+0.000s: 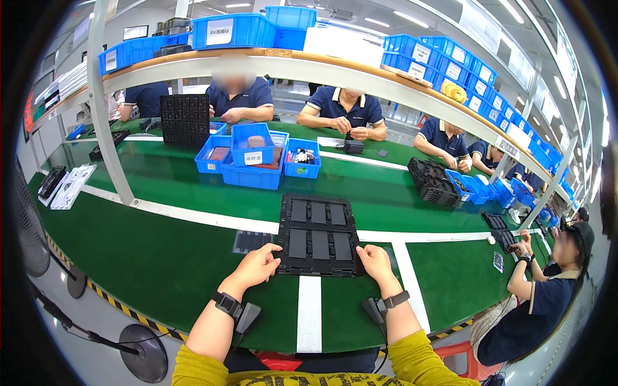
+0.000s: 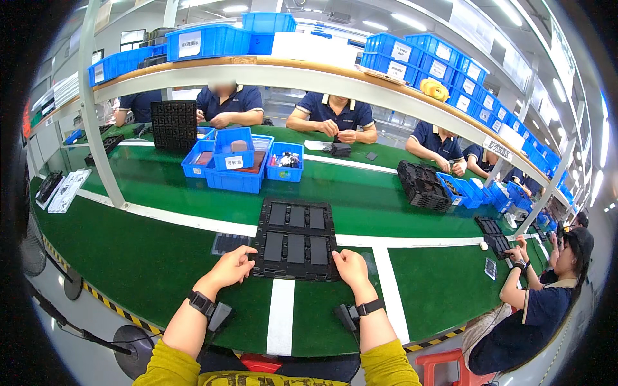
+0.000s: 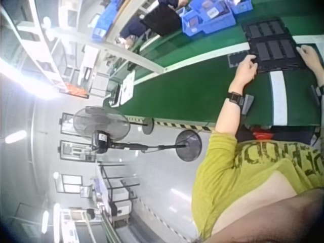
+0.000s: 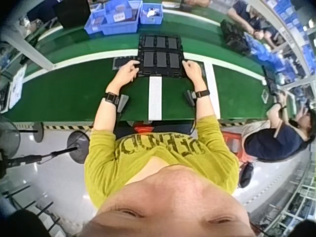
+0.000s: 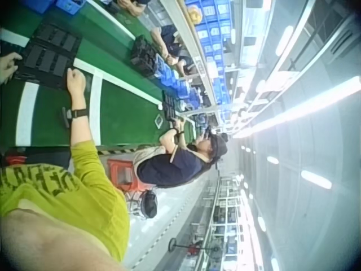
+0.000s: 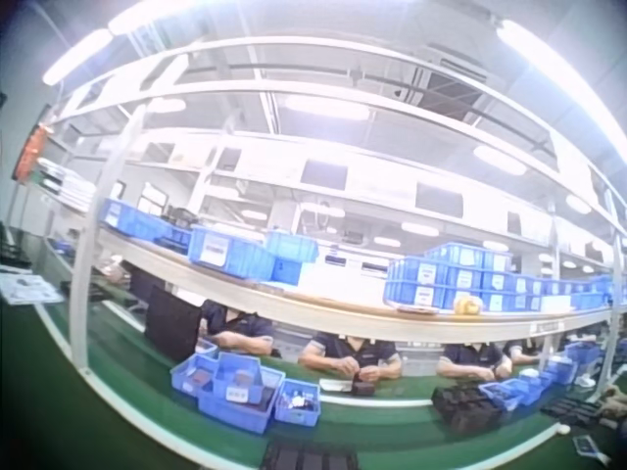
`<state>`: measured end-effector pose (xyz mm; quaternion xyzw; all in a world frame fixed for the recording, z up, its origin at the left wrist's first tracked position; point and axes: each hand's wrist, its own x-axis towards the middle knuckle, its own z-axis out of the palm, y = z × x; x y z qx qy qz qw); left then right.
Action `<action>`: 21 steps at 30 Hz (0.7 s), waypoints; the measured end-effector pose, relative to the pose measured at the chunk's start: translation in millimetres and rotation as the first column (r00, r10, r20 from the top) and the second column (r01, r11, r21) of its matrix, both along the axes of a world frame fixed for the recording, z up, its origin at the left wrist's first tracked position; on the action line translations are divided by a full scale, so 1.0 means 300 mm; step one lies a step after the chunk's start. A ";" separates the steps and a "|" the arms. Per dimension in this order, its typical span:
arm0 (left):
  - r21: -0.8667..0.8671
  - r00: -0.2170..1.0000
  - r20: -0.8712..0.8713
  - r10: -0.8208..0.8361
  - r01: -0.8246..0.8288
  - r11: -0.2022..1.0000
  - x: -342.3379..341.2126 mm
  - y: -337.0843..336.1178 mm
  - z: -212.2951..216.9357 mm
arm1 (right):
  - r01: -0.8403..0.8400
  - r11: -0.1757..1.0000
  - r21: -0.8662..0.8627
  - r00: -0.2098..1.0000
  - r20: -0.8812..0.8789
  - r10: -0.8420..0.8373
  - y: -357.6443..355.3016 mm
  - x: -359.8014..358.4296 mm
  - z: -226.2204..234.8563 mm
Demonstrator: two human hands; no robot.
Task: The recorder is assembling or inspecting a black plastic electronic component housing on an assembly line.
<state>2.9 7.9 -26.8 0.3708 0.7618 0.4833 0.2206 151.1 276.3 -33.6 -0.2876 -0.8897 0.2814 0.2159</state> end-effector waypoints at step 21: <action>0.008 1.000 0.005 -0.001 0.001 1.000 0.002 -0.005 0.003 | -0.023 0.999 0.029 0.999 -0.022 0.024 0.004 -0.003 -0.015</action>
